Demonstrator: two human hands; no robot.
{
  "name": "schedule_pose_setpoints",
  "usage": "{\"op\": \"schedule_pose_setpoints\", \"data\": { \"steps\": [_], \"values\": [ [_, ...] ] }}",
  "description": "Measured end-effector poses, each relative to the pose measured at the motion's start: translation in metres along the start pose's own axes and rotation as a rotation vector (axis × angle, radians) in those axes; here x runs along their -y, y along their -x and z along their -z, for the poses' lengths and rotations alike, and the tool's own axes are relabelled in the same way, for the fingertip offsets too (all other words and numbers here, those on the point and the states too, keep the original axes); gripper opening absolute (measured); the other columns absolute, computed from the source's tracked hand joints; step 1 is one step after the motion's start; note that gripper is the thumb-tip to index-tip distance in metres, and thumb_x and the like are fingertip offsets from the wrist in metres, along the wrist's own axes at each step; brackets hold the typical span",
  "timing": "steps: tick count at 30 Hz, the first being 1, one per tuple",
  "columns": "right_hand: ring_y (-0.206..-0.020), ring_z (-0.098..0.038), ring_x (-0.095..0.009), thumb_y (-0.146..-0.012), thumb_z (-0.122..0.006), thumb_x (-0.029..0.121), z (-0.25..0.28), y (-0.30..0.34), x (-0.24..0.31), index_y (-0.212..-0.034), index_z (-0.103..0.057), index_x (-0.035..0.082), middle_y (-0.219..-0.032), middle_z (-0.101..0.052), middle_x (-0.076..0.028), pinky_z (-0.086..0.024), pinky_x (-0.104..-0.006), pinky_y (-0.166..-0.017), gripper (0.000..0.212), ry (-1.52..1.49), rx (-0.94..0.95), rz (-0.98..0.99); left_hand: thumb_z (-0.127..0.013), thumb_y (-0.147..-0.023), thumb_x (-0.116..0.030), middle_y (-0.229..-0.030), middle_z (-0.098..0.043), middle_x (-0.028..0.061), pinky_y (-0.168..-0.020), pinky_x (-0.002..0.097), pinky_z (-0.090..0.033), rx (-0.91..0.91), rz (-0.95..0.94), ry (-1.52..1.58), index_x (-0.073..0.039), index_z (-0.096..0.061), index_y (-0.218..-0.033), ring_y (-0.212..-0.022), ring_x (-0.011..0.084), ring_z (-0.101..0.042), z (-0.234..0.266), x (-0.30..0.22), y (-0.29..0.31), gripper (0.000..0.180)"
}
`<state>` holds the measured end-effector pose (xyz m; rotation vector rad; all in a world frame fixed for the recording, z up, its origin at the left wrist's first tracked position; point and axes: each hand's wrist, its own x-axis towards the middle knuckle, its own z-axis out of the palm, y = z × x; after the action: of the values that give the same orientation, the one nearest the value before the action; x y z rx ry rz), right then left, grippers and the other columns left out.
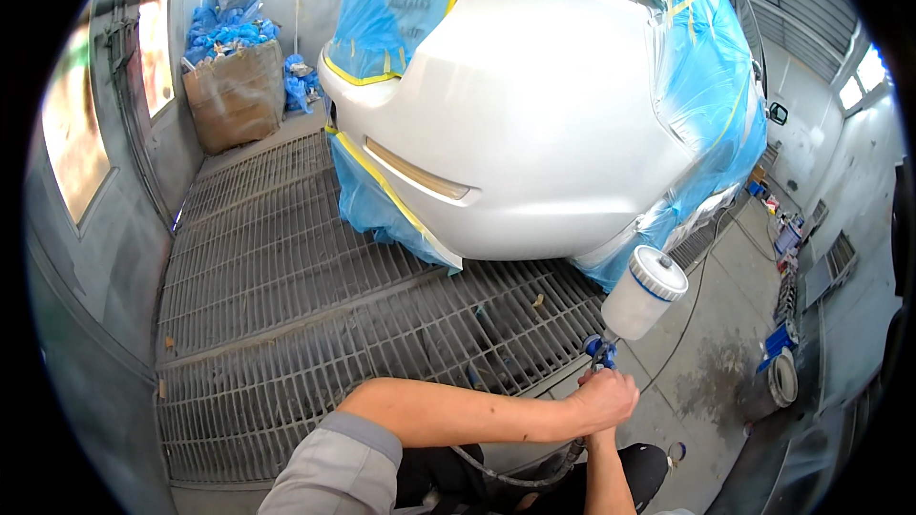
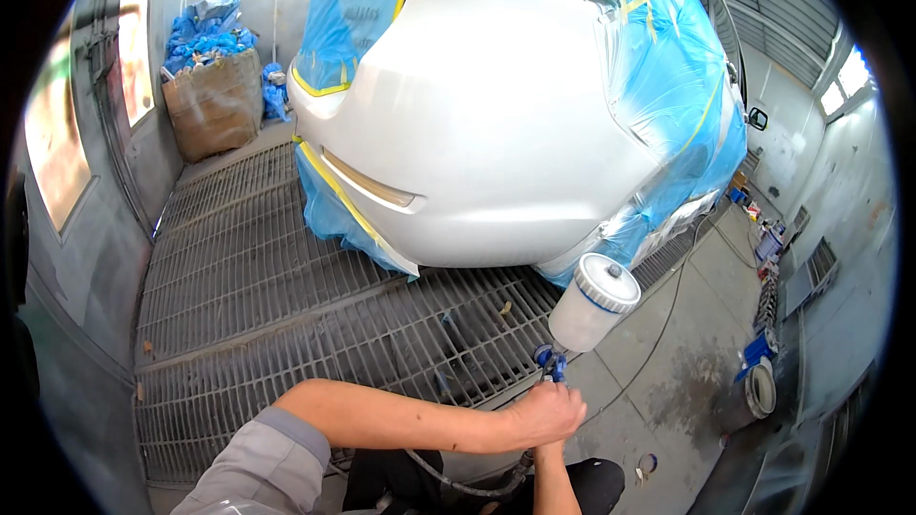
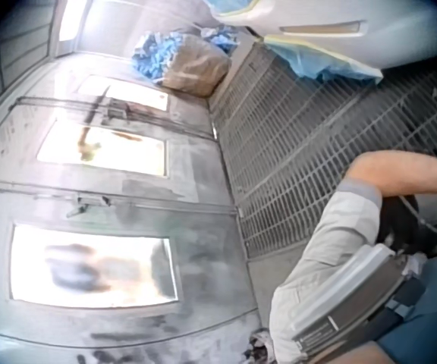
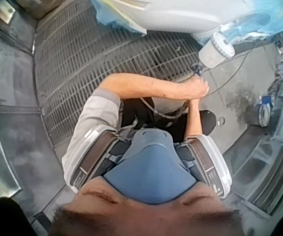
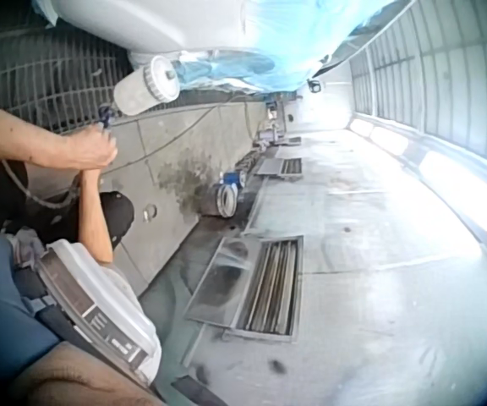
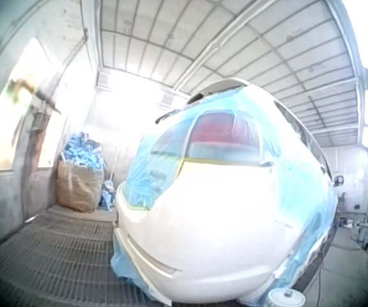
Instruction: The person prepares white paint by scraping the rim of a container and pouring it into a spray gun cup. They then walk to a white car masked with blue plastic and newspaper, and spray paint the front bumper and side panels with the spray gun.
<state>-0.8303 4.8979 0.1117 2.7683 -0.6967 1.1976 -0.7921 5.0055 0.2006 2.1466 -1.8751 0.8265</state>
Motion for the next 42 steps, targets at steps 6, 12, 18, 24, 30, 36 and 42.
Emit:
{"op": "schedule_pose_setpoints", "data": {
  "steps": [6, 12, 18, 24, 30, 36, 42],
  "values": [
    [-0.077, -0.054, -0.023, -0.08, -0.073, 0.022, 0.007, 0.01, 0.017, -0.071, -0.07, 0.016, -0.069, -0.067, 0.002, -0.037, -0.0402, -0.073, 0.011, -0.1, 0.008, -0.068, -0.065, -0.084, -0.02, -0.076, -0.058, 0.0051, -0.052, 0.0373, -0.048, -0.011, -0.013, 0.001, -0.01, -0.064, -0.084, -0.068, 0.0222, -0.064, 0.018, 0.005, 0.004, 0.01],
    [-0.08, -0.055, -0.025, -0.086, -0.07, 0.021, 0.024, 0.011, 0.026, -0.081, -0.071, 0.013, -0.079, -0.066, -0.003, -0.041, -0.0412, -0.072, 0.009, -0.061, 0.036, 0.052, -0.066, -0.084, -0.019, -0.079, -0.059, 0.0053, -0.055, 0.0387, -0.051, 0.053, 0.003, 0.069, -0.01, -0.064, -0.086, -0.072, 0.0233, -0.065, 0.011, 0.009, 0.008, 0.009],
    [-0.054, -0.055, -0.011, -0.098, -0.065, 0.015, 0.085, -0.022, 0.051, -0.11, -0.066, 0.008, -0.085, -0.066, -0.005, -0.042, -0.0276, -0.045, 0.014, -1.11, 0.329, -0.877, -0.065, -0.091, -0.02, -0.086, -0.058, 0.0081, -0.07, 0.0381, -0.054, -0.254, 0.233, 0.667, -0.009, -0.062, -0.093, -0.082, 0.028, -0.062, 0.001, 0.04, 0.125, 0.01],
    [-0.049, -0.049, -0.012, -0.101, -0.061, 0.02, 0.122, -0.037, 0.039, -0.131, -0.057, 0.009, -0.09, -0.064, -0.007, -0.038, -0.0263, -0.044, 0.032, -1.297, 0.124, -0.996, -0.07, -0.087, -0.036, -0.103, -0.067, 0.0073, -0.094, 0.0454, -0.044, 0.494, 0.591, 0.631, -0.016, -0.066, -0.111, -0.103, 0.0279, -0.063, -0.05, 0.073, 0.375, 0.032],
    [-0.05, -0.048, -0.013, -0.101, -0.061, 0.021, 0.139, -0.028, 0.036, -0.128, -0.059, 0.009, -0.091, -0.064, -0.008, -0.038, -0.0264, -0.045, 0.03, -1.32, 0.159, -0.997, -0.074, -0.085, -0.045, -0.096, -0.073, 0.0082, -0.086, 0.0499, -0.051, 1.032, 0.924, 0.511, -0.017, -0.071, -0.108, -0.095, 0.0321, -0.069, -0.074, 0.099, 0.529, 0.036],
    [-0.05, -0.051, -0.013, -0.099, -0.064, 0.016, 0.149, 0.005, 0.05, -0.126, -0.057, 0.003, -0.092, -0.066, -0.01, -0.041, -0.0274, -0.044, 0.03, -1.312, 0.284, -0.922, -0.07, -0.09, -0.043, -0.098, -0.075, 0.0131, -0.081, 0.0457, -0.058, 0.9, 1.526, 0.771, -0.014, -0.078, -0.102, -0.09, 0.0363, -0.072, -0.042, 0.111, 0.532, 0.032],
    [-0.052, -0.054, -0.014, -0.099, -0.066, 0.017, 0.17, 0.013, 0.081, -0.13, -0.056, 0.001, -0.092, -0.066, -0.011, -0.044, -0.0273, -0.046, 0.036, -1.443, 0.545, -1.026, -0.069, -0.091, -0.046, -0.091, -0.074, 0.019, -0.082, 0.0482, -0.057, 0.937, 1.336, 0.149, -0.013, -0.08, -0.099, -0.089, 0.0389, -0.071, 0.071, 0.19, 0.456, 0.036]
  ]
}}
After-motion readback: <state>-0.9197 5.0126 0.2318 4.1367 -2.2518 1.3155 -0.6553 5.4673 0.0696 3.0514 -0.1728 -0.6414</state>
